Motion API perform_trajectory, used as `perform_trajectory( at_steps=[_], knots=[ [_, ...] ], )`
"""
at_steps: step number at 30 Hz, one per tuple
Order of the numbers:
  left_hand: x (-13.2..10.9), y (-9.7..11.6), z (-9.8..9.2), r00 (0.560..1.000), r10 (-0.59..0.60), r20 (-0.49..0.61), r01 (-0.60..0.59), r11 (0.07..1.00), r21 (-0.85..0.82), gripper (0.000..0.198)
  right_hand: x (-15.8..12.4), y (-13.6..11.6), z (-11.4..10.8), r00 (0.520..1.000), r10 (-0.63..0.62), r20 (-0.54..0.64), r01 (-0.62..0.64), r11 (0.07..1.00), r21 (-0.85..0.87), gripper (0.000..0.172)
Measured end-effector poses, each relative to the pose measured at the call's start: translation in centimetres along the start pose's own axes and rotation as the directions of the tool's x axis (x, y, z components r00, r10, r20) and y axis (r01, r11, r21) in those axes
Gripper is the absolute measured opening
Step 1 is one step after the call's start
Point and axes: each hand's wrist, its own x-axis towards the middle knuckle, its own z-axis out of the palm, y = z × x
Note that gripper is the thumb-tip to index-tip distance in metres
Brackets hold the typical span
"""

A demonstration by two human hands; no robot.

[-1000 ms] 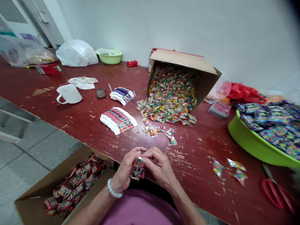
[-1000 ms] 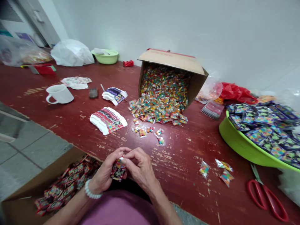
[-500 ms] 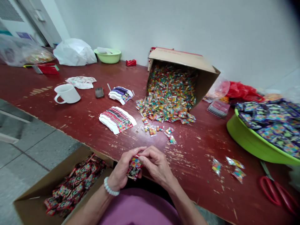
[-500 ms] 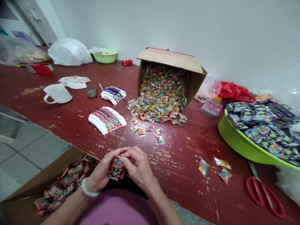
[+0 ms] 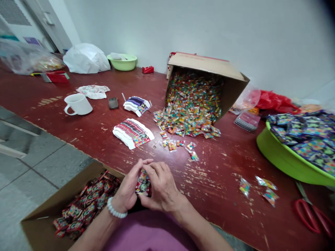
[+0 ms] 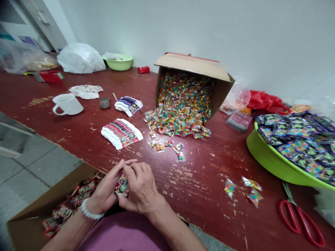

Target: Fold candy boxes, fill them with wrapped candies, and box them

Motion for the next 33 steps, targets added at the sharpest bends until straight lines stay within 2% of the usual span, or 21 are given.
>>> perform_trajectory(
  at_steps=[3, 5, 6, 7, 8, 9, 11, 13, 15, 16, 18, 20, 22, 25, 28, 29, 31, 33],
  knots=[
    [-1.1, 1.0, -2.2, 0.997, 0.049, -0.063, -0.043, 0.994, 0.101, 0.037, 1.0, -0.6, 1.0, 0.999, -0.036, 0.034, 0.032, 0.993, 0.11, 0.071],
    [-2.1, 2.1, -5.0, 0.987, 0.099, -0.127, -0.059, 0.956, 0.288, 0.045, 1.3, -0.7, 1.4, 0.997, -0.041, 0.066, 0.028, 0.982, 0.189, 0.073],
    [-2.6, 2.7, -6.7, 0.978, 0.131, -0.162, -0.053, 0.908, 0.416, 0.048, 1.4, -0.5, 1.5, 0.997, -0.032, 0.07, 0.016, 0.976, 0.215, 0.074],
    [-3.1, 3.4, -8.5, 0.962, 0.199, -0.188, -0.062, 0.827, 0.559, 0.05, 1.4, -0.1, 1.5, 0.998, -0.009, 0.058, -0.005, 0.974, 0.228, 0.073],
    [-3.6, 4.1, -10.2, 0.934, 0.302, -0.193, -0.077, 0.695, 0.715, 0.048, 1.3, 0.5, 1.6, 0.999, 0.025, 0.032, -0.032, 0.972, 0.231, 0.069],
    [-3.8, 4.7, -11.7, 0.904, 0.391, -0.175, -0.066, 0.531, 0.845, 0.048, 1.2, 1.4, 1.8, 0.998, 0.069, -0.008, -0.065, 0.971, 0.228, 0.062],
    [-3.6, 5.7, -13.2, 0.807, 0.583, -0.09, -0.049, 0.219, 0.975, 0.051, 0.9, 3.3, 2.3, 0.984, 0.156, -0.083, -0.133, 0.963, 0.232, 0.044],
    [-2.1, 6.2, -12.7, 0.75, 0.658, 0.069, -0.069, -0.026, 0.997, 0.049, 0.5, 4.9, 3.0, 0.971, 0.201, -0.132, -0.165, 0.956, 0.242, 0.033],
    [0.6, 6.3, -10.4, 0.699, 0.683, 0.21, -0.078, -0.219, 0.973, 0.044, 0.2, 5.9, 3.5, 0.968, 0.2, -0.155, -0.158, 0.956, 0.246, 0.028],
    [2.2, 6.3, -9.0, 0.682, 0.693, 0.234, -0.033, -0.29, 0.957, 0.042, 0.0, 6.1, 3.7, 0.968, 0.194, -0.158, -0.151, 0.957, 0.248, 0.026],
    [5.5, 6.2, -6.4, 0.686, 0.684, 0.248, 0.069, -0.4, 0.914, 0.045, -0.1, 6.2, 3.9, 0.968, 0.19, -0.162, -0.144, 0.955, 0.258, 0.024],
    [8.2, 6.2, -4.9, 0.698, 0.67, 0.251, 0.134, -0.467, 0.874, 0.047, -0.1, 6.1, 3.8, 0.967, 0.195, -0.166, -0.146, 0.952, 0.269, 0.023],
    [9.9, 6.3, -4.6, 0.717, 0.649, 0.255, 0.148, -0.499, 0.854, 0.045, 0.0, 6.0, 3.7, 0.966, 0.2, -0.165, -0.148, 0.948, 0.281, 0.022],
    [10.8, 6.9, -5.1, 0.735, 0.627, 0.258, 0.13, -0.504, 0.854, 0.044, 0.2, 5.9, 3.5, 0.966, 0.205, -0.158, -0.152, 0.942, 0.299, 0.021],
    [10.8, 7.8, -5.0, 0.744, 0.631, 0.222, 0.1, -0.433, 0.896, 0.045, 0.3, 5.9, 3.5, 0.965, 0.213, -0.154, -0.158, 0.938, 0.308, 0.02],
    [10.7, 8.1, -4.8, 0.745, 0.638, 0.196, 0.064, -0.36, 0.931, 0.042, 0.3, 5.9, 3.5, 0.962, 0.223, -0.155, -0.166, 0.934, 0.317, 0.02],
    [10.2, 8.3, -4.5, 0.758, 0.639, 0.132, -0.049, -0.146, 0.988, 0.031, 0.3, 6.0, 3.6, 0.945, 0.279, -0.168, -0.205, 0.91, 0.359, 0.021],
    [9.3, 7.8, -4.3, 0.789, 0.608, 0.091, -0.153, 0.051, 0.987, 0.02, 0.4, 6.1, 3.6, 0.893, 0.406, -0.192, -0.286, 0.844, 0.455, 0.031]
  ],
)
